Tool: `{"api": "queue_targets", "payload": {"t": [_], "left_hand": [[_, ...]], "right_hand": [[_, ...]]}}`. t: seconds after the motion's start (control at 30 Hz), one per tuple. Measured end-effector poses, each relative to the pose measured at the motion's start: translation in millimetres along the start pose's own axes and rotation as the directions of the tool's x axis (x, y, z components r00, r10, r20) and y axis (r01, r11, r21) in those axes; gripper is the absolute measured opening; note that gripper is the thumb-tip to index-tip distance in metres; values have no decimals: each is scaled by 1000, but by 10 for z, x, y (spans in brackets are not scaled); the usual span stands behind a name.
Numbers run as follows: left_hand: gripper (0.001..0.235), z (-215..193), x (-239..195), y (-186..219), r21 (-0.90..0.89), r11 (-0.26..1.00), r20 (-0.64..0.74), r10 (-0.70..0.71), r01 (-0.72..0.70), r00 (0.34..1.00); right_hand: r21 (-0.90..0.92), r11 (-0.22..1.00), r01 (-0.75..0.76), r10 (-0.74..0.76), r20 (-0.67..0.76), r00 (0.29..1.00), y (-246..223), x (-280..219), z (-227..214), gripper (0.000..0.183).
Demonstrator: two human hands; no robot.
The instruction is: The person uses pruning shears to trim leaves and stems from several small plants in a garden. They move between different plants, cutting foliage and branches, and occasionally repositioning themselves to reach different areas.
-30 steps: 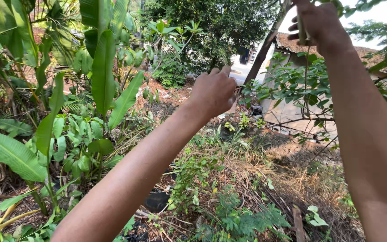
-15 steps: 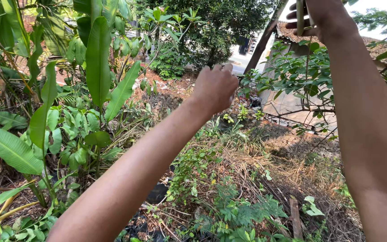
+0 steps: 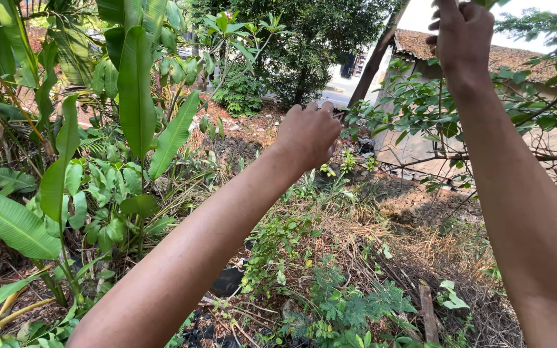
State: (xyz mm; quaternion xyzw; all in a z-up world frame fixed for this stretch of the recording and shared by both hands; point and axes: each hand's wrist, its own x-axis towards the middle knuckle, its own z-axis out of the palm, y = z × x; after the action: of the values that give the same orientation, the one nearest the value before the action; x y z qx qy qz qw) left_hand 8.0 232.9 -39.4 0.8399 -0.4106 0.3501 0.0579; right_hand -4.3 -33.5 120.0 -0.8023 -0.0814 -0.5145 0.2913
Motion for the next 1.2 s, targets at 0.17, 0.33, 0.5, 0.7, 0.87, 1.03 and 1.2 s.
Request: {"api": "queue_targets", "payload": {"t": [0.17, 0.33, 0.5, 0.7, 0.87, 1.03, 1.2], "left_hand": [[26, 1, 19, -14, -31, 1000, -35, -1, 0, 999], [29, 7, 0, -17, -7, 1000, -22, 13, -13, 1000], [28, 91, -115, -74, 16, 999, 13, 31, -31, 999], [33, 123, -7, -287, 96, 995, 35, 28, -31, 999], [26, 38, 137, -361, 66, 998, -46, -1, 4, 999], [22, -58, 253, -311, 48, 999, -102, -9, 14, 995], [24, -82, 281, -249, 50, 999, -109, -2, 7, 994]], "right_hand": [[15, 997, -71, 68, 127, 990, -20, 35, -50, 64], [-17, 989, -146, 146, 269, 952, -169, 214, 81, 62], [-2, 994, -108, 105, 255, 961, -371, 129, 131, 63], [29, 986, -167, 158, 197, 968, -452, -238, 9, 72], [82, 983, -166, 145, 215, 966, -394, -382, -121, 73], [26, 978, -207, 198, 199, 960, -273, -224, -102, 70], [2, 996, -87, 85, 184, 979, -56, 48, -2, 67]]}}
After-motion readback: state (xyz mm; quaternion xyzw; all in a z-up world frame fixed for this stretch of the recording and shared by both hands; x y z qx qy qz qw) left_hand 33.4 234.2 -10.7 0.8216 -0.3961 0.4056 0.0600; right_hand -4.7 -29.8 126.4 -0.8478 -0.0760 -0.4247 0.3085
